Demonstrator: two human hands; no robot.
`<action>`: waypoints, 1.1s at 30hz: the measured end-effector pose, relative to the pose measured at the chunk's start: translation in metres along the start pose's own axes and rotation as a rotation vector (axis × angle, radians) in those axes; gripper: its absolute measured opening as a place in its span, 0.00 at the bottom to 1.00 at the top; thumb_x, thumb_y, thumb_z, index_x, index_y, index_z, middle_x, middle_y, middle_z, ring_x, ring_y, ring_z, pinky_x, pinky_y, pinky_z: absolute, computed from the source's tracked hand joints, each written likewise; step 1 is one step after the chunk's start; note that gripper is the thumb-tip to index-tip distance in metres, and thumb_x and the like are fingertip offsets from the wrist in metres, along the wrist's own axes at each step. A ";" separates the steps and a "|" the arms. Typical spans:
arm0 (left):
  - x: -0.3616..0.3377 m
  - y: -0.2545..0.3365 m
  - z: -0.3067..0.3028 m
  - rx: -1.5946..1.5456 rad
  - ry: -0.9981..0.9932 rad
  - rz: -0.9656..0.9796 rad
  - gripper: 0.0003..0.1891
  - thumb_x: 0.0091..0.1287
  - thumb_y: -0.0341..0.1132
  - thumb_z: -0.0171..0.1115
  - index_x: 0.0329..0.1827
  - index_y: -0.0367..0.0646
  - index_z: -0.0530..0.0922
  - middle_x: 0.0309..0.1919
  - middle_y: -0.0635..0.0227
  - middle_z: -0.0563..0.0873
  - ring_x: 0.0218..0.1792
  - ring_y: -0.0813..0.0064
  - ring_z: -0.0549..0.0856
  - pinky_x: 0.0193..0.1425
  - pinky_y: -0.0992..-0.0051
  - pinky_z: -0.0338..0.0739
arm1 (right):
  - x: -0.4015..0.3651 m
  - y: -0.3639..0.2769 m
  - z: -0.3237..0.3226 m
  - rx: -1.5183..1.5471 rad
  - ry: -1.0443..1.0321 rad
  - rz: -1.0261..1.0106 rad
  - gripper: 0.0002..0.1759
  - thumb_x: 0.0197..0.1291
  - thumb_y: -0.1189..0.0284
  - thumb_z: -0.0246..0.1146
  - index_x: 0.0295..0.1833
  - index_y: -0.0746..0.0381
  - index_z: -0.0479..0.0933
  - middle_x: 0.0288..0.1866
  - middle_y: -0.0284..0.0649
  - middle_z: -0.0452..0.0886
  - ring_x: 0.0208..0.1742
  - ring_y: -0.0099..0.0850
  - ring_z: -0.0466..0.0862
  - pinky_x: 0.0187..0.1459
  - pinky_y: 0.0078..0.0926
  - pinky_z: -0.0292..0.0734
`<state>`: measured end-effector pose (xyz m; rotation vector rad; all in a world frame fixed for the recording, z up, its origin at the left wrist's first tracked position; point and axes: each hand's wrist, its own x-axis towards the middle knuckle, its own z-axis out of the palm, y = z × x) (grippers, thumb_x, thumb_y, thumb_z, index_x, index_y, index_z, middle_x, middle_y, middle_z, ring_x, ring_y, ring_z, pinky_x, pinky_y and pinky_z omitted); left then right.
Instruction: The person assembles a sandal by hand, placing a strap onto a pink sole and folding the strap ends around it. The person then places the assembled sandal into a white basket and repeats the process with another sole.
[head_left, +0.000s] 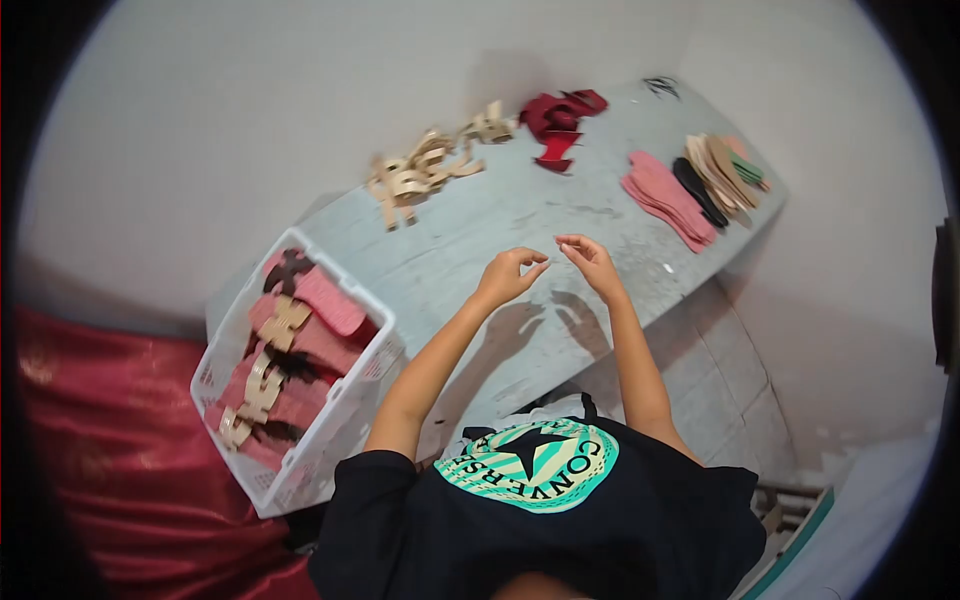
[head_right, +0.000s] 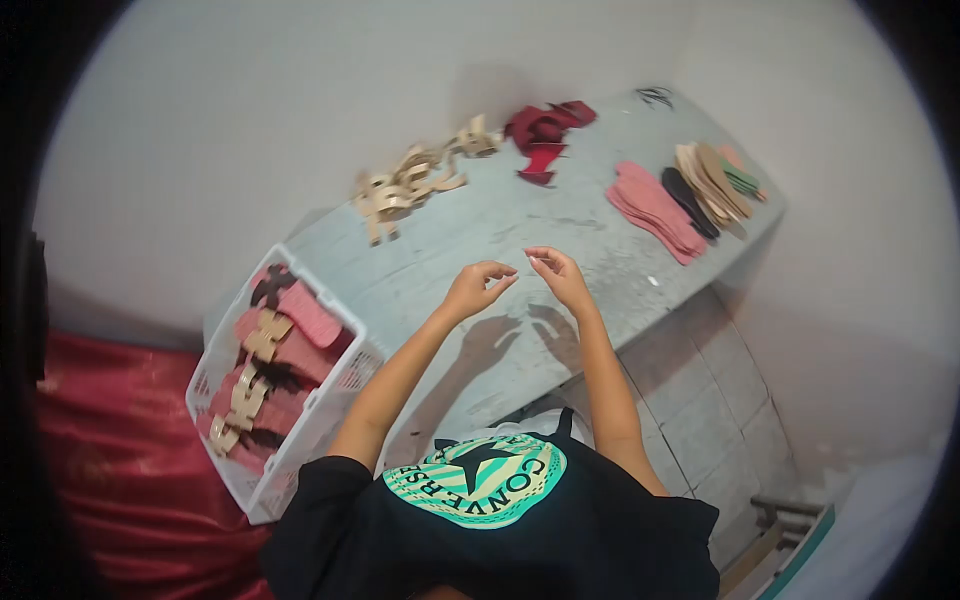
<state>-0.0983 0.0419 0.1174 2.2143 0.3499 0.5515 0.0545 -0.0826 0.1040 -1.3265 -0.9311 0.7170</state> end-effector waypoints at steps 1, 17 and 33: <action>0.009 0.003 0.018 -0.010 -0.030 0.020 0.13 0.61 0.42 0.62 0.42 0.45 0.83 0.37 0.63 0.86 0.37 0.66 0.85 0.40 0.70 0.77 | -0.006 0.011 -0.020 -0.004 0.037 0.002 0.15 0.63 0.68 0.59 0.52 0.65 0.76 0.50 0.36 0.79 0.50 0.23 0.76 0.54 0.23 0.69; 0.129 0.022 0.227 -1.097 -0.384 -0.674 0.23 0.68 0.39 0.55 0.64 0.42 0.66 0.53 0.65 0.78 0.48 0.73 0.81 0.49 0.77 0.76 | -0.055 0.089 -0.265 0.181 0.811 0.333 0.10 0.60 0.69 0.61 0.44 0.64 0.76 0.30 0.32 0.79 0.26 0.14 0.75 0.21 0.07 0.63; 0.209 0.050 0.311 -1.449 -0.280 -0.831 0.22 0.70 0.47 0.49 0.64 0.51 0.62 0.61 0.67 0.73 0.58 0.71 0.75 0.54 0.70 0.74 | 0.019 0.117 -0.362 -0.486 0.834 0.259 0.22 0.46 0.73 0.62 0.51 0.65 0.76 0.45 0.51 0.78 0.47 0.42 0.78 0.49 0.33 0.74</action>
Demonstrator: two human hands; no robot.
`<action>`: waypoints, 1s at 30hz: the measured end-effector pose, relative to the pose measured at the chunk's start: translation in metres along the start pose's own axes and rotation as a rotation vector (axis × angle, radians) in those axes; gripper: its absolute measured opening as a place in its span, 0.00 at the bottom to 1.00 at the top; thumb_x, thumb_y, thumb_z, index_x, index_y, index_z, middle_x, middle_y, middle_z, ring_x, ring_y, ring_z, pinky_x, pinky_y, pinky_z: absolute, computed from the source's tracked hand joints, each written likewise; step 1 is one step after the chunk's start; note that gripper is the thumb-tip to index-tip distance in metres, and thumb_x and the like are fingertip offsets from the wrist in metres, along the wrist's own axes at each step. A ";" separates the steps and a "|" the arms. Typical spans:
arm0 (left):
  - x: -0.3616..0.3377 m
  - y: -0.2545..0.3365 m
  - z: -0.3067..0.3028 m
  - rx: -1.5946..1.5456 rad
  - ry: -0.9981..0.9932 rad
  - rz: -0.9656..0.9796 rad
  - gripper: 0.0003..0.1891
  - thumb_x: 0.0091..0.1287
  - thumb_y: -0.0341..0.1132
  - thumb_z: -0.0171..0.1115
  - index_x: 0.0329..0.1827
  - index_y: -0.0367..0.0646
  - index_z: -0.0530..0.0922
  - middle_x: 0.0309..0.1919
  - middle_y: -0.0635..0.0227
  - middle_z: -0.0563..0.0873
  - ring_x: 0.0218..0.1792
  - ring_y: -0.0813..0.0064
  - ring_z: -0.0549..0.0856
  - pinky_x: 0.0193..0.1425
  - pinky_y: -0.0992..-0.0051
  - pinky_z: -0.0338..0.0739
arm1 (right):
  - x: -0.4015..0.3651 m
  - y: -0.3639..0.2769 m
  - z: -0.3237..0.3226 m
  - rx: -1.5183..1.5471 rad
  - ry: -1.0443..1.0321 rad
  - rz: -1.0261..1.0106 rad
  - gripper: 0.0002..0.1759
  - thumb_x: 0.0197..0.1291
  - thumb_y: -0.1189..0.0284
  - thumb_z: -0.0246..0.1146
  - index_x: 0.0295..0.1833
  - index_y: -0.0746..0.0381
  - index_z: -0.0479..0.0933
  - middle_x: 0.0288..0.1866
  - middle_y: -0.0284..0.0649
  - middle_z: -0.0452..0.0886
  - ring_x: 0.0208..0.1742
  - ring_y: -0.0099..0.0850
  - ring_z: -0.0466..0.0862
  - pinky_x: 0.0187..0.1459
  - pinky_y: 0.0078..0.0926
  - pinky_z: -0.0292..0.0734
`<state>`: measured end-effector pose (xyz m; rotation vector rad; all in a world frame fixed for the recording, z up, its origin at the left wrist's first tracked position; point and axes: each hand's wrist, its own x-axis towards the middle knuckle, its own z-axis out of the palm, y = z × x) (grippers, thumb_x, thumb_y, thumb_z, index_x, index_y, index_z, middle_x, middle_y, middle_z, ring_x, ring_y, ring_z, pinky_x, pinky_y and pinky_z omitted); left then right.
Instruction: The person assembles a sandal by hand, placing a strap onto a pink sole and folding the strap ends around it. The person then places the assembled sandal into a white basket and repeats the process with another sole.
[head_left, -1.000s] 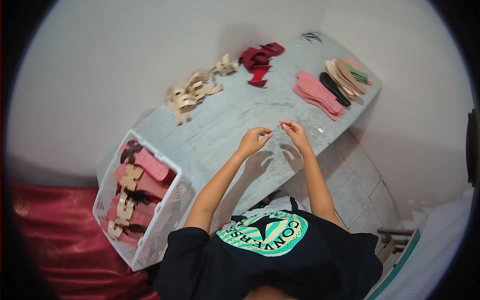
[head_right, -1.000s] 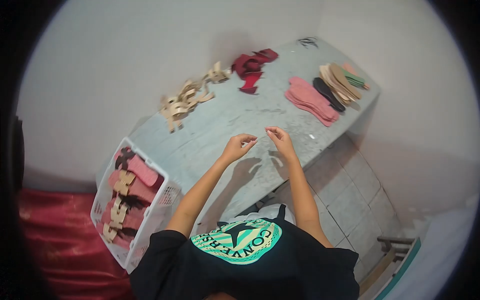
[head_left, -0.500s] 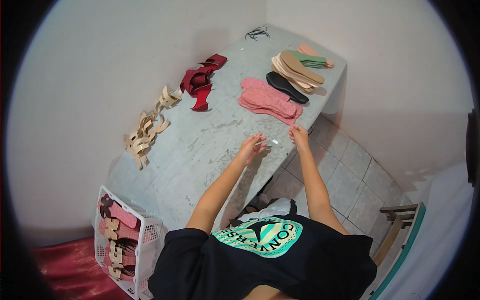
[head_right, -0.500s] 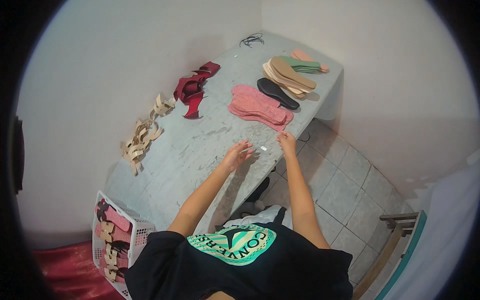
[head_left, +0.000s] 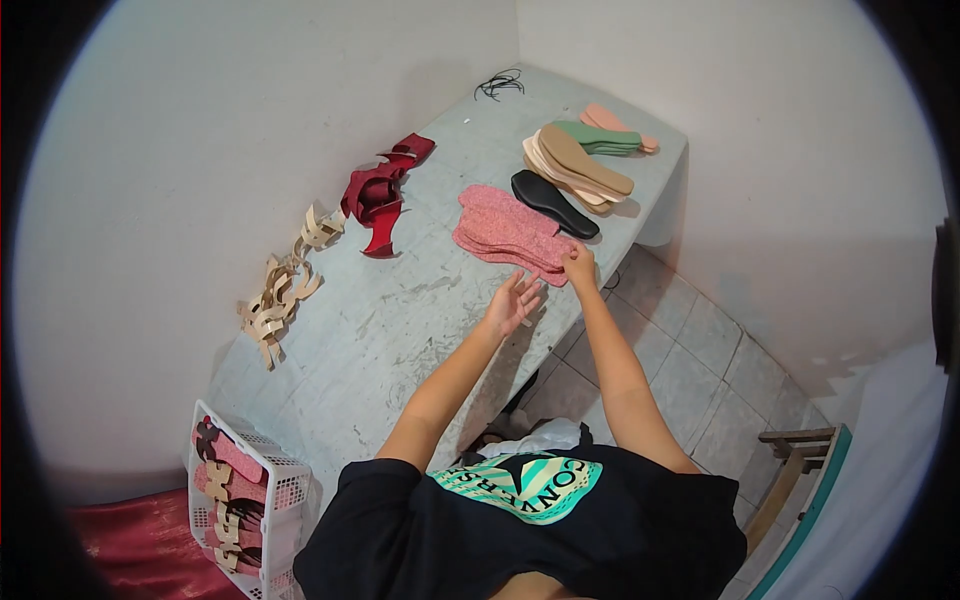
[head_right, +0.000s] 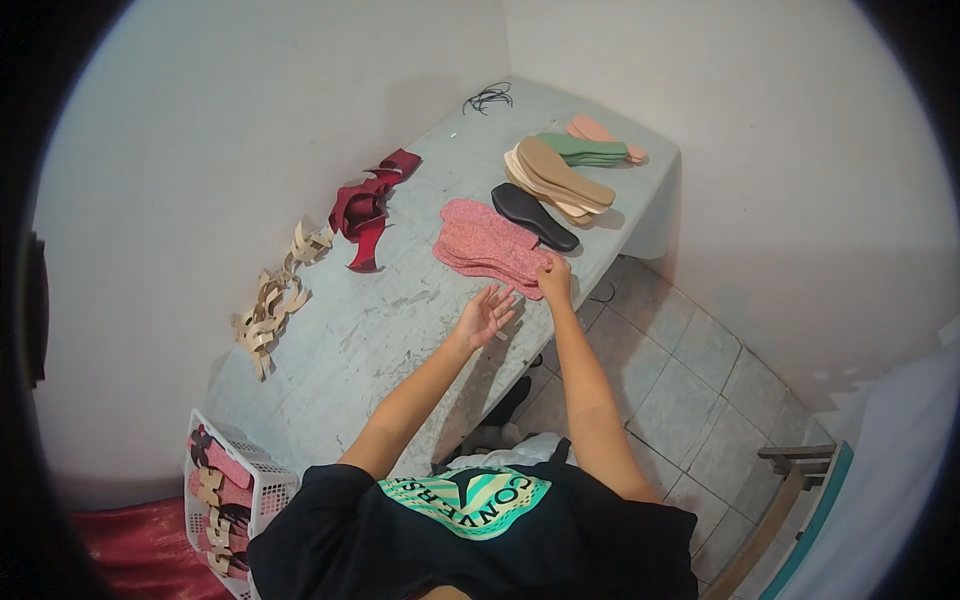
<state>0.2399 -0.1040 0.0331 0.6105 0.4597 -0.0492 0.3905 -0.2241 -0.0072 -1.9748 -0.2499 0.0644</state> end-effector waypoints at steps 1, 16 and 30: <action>0.003 0.001 0.003 -0.074 -0.008 -0.012 0.23 0.71 0.47 0.47 0.65 0.50 0.59 0.62 0.66 0.73 0.59 0.70 0.75 0.54 0.69 0.74 | 0.001 -0.003 -0.001 -0.047 0.004 0.003 0.22 0.46 0.72 0.62 0.50 0.64 0.76 0.44 0.50 0.78 0.46 0.42 0.78 0.49 0.33 0.74; 0.031 0.004 0.005 -0.141 0.037 -0.003 0.21 0.71 0.51 0.44 0.58 0.46 0.62 0.58 0.62 0.75 0.52 0.67 0.78 0.51 0.67 0.75 | -0.002 0.006 -0.008 0.037 -0.031 0.028 0.12 0.47 0.80 0.62 0.41 0.65 0.76 0.27 0.37 0.78 0.29 0.28 0.79 0.35 0.23 0.76; -0.021 0.027 -0.043 0.036 0.020 0.251 0.12 0.66 0.33 0.57 0.51 0.41 0.73 0.42 0.70 0.82 0.46 0.77 0.81 0.49 0.74 0.78 | -0.152 -0.066 0.025 0.802 -0.354 0.141 0.26 0.54 0.81 0.61 0.58 0.64 0.61 0.38 0.34 0.74 0.33 0.18 0.74 0.34 0.13 0.70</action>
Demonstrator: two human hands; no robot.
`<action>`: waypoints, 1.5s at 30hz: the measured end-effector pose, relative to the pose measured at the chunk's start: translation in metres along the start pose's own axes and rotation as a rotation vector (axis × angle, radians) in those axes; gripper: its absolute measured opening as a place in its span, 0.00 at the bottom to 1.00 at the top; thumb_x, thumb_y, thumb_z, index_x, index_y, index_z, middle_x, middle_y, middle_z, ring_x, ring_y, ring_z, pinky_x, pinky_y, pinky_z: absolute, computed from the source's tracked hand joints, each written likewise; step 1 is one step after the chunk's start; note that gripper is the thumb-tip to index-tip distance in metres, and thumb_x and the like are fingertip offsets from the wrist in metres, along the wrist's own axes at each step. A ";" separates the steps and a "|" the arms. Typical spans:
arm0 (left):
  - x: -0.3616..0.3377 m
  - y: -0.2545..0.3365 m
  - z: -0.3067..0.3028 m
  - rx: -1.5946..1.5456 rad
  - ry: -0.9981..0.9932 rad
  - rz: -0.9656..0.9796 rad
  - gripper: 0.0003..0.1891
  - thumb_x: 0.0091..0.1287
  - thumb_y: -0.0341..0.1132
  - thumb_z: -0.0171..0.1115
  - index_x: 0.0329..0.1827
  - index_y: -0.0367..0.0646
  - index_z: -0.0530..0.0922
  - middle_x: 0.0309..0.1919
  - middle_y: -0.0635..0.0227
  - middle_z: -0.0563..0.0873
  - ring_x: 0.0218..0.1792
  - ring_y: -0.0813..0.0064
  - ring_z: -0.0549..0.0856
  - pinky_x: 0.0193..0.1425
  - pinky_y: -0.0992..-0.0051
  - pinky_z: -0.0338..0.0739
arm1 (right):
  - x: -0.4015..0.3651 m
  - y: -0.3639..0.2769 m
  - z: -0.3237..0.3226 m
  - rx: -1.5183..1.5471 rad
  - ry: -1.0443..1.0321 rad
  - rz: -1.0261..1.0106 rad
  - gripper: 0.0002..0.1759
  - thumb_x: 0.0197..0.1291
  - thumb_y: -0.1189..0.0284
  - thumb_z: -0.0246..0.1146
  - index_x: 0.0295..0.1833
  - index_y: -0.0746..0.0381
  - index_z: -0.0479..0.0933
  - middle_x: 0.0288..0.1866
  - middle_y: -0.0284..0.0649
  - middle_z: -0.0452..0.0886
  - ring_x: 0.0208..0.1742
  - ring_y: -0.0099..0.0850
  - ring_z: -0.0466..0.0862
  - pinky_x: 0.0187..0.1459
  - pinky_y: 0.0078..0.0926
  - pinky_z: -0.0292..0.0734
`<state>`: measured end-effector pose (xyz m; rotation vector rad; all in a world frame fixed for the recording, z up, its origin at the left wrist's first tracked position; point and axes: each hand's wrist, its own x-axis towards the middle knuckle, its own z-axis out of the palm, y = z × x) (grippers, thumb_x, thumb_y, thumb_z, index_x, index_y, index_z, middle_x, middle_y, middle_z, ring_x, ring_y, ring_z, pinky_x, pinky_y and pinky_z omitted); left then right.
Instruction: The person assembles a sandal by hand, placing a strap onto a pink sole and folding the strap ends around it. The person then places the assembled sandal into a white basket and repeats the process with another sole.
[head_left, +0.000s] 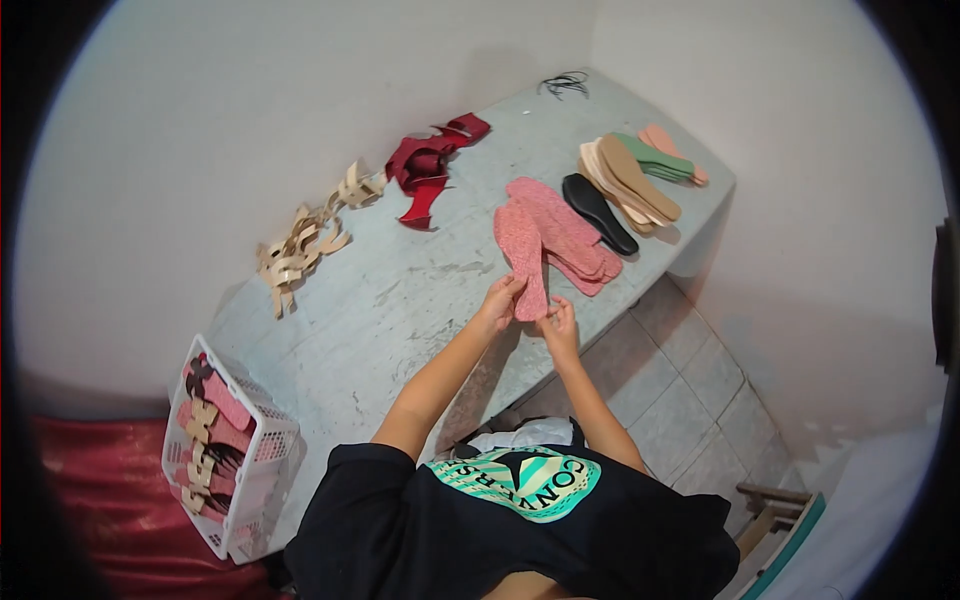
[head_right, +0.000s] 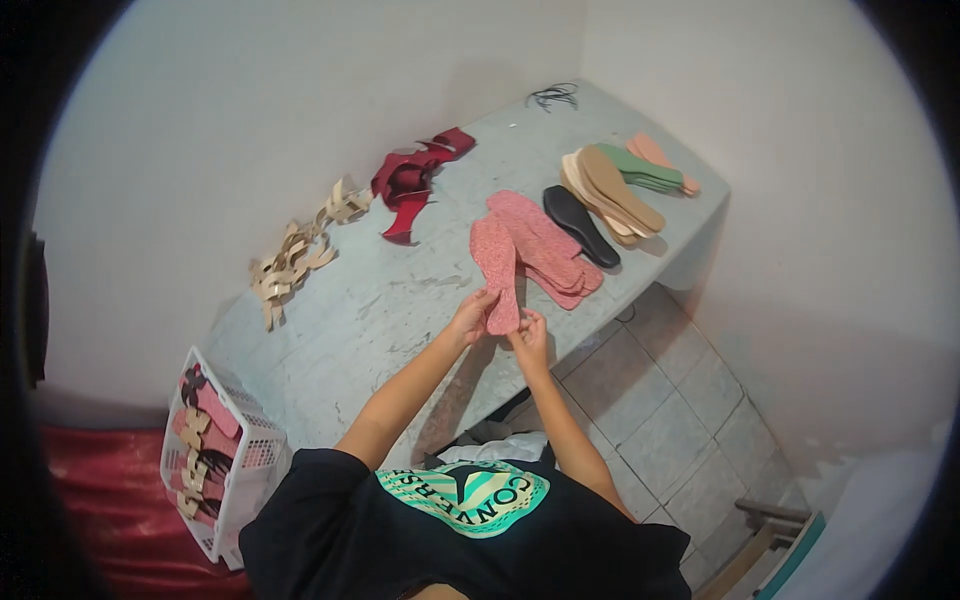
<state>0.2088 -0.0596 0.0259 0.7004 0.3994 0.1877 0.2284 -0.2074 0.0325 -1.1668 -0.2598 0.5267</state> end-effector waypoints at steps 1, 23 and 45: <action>-0.006 0.005 -0.008 0.004 0.040 0.050 0.14 0.66 0.31 0.57 0.53 0.40 0.72 0.43 0.69 0.82 0.45 0.77 0.81 0.49 0.74 0.78 | -0.007 0.008 0.008 0.028 -0.084 -0.026 0.27 0.55 0.82 0.60 0.59 0.64 0.59 0.39 0.34 0.74 0.34 0.18 0.74 0.35 0.13 0.71; -0.179 0.117 -0.170 -0.211 0.538 0.660 0.15 0.66 0.26 0.54 0.56 0.36 0.70 0.47 0.62 0.81 0.46 0.72 0.83 0.51 0.71 0.79 | 0.027 0.067 0.197 -0.191 -0.837 0.418 0.15 0.63 0.70 0.58 0.54 0.62 0.70 0.35 0.28 0.73 0.33 0.15 0.73 0.31 0.13 0.70; -0.207 0.133 -0.215 -0.300 0.742 0.718 0.13 0.67 0.26 0.53 0.54 0.36 0.71 0.45 0.63 0.82 0.44 0.72 0.83 0.49 0.71 0.80 | 0.208 0.189 0.385 -0.469 -0.821 0.361 0.16 0.58 0.74 0.60 0.52 0.62 0.76 0.27 0.29 0.74 0.26 0.19 0.72 0.28 0.19 0.69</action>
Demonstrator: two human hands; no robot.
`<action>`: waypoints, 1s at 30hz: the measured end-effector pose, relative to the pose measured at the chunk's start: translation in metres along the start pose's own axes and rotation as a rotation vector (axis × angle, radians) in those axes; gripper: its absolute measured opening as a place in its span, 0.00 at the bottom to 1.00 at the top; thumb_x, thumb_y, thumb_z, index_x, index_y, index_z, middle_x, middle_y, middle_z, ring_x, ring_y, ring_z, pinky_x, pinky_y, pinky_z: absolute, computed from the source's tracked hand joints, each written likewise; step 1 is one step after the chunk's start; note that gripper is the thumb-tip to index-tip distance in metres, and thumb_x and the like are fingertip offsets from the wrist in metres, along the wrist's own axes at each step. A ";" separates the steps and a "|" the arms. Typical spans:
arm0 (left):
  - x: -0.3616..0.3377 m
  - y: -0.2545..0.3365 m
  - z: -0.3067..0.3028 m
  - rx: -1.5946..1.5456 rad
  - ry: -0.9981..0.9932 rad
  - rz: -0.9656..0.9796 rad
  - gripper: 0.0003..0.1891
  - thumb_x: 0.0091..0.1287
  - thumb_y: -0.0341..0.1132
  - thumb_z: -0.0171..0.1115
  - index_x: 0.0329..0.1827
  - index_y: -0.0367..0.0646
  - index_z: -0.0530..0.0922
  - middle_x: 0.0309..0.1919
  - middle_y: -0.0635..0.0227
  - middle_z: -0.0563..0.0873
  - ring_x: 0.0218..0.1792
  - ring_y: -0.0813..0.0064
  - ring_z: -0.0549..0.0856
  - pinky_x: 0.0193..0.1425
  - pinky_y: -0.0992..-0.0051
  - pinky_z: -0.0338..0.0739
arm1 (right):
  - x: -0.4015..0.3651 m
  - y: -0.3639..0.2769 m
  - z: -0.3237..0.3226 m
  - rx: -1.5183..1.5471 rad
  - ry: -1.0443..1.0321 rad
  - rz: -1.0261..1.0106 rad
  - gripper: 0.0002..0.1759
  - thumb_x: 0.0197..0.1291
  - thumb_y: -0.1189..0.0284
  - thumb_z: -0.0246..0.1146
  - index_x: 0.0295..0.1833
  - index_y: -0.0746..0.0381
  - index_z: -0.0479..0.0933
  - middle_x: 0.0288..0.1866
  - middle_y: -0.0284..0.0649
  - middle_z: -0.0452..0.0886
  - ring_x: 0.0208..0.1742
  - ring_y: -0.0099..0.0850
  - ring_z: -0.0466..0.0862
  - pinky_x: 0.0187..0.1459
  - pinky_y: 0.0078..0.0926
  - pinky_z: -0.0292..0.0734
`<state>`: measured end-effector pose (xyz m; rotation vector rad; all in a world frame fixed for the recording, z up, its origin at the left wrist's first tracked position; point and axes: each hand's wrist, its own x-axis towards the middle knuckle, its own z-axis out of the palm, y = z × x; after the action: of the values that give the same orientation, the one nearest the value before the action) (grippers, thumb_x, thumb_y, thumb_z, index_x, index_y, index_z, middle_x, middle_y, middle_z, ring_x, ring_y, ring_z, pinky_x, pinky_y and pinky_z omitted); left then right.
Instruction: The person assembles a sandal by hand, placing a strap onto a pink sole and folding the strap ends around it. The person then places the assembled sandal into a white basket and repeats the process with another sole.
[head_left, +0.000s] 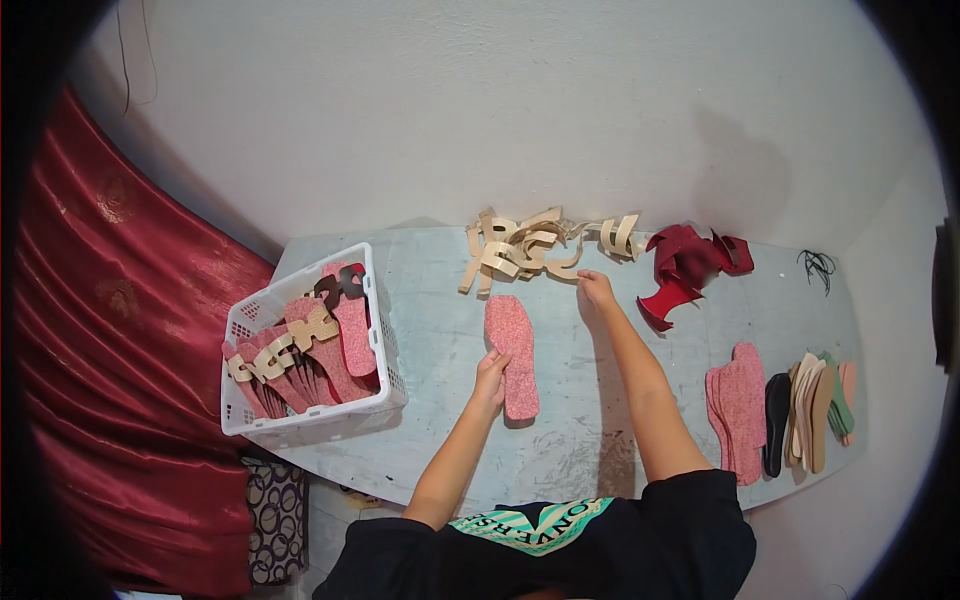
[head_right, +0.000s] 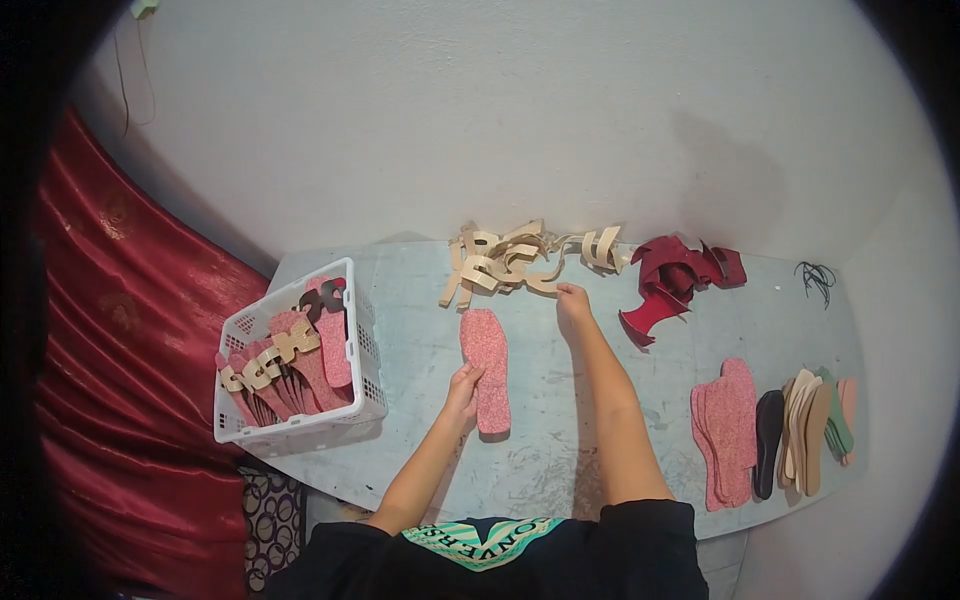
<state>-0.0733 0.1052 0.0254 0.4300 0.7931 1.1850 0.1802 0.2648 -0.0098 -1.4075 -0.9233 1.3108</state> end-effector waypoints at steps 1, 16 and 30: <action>-0.003 0.000 0.000 -0.002 -0.001 -0.001 0.13 0.67 0.26 0.53 0.54 0.36 0.71 0.45 0.63 0.82 0.44 0.72 0.83 0.49 0.71 0.80 | -0.002 -0.002 -0.002 -0.107 -0.007 -0.111 0.15 0.56 0.77 0.60 0.51 0.63 0.77 0.28 0.31 0.75 0.27 0.21 0.74 0.29 0.20 0.71; -0.051 -0.022 0.026 0.004 -0.150 -0.149 0.14 0.67 0.27 0.51 0.55 0.36 0.71 0.44 0.59 0.82 0.43 0.68 0.84 0.46 0.68 0.81 | -0.119 -0.176 -0.044 -0.291 -0.052 -0.500 0.14 0.56 0.70 0.64 0.43 0.70 0.80 0.34 0.40 0.83 0.33 0.25 0.81 0.38 0.20 0.75; -0.083 -0.005 0.052 0.008 -0.341 -0.056 0.14 0.67 0.28 0.53 0.55 0.34 0.71 0.42 0.59 0.83 0.39 0.69 0.85 0.42 0.70 0.83 | -0.289 -0.229 -0.055 0.904 -0.657 0.048 0.25 0.67 0.69 0.53 0.62 0.76 0.60 0.48 0.47 0.73 0.49 0.32 0.76 0.52 0.25 0.77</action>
<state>-0.0444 0.0310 0.0829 0.5949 0.5114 1.0213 0.2141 0.0358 0.2826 -0.2956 -0.5445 1.9351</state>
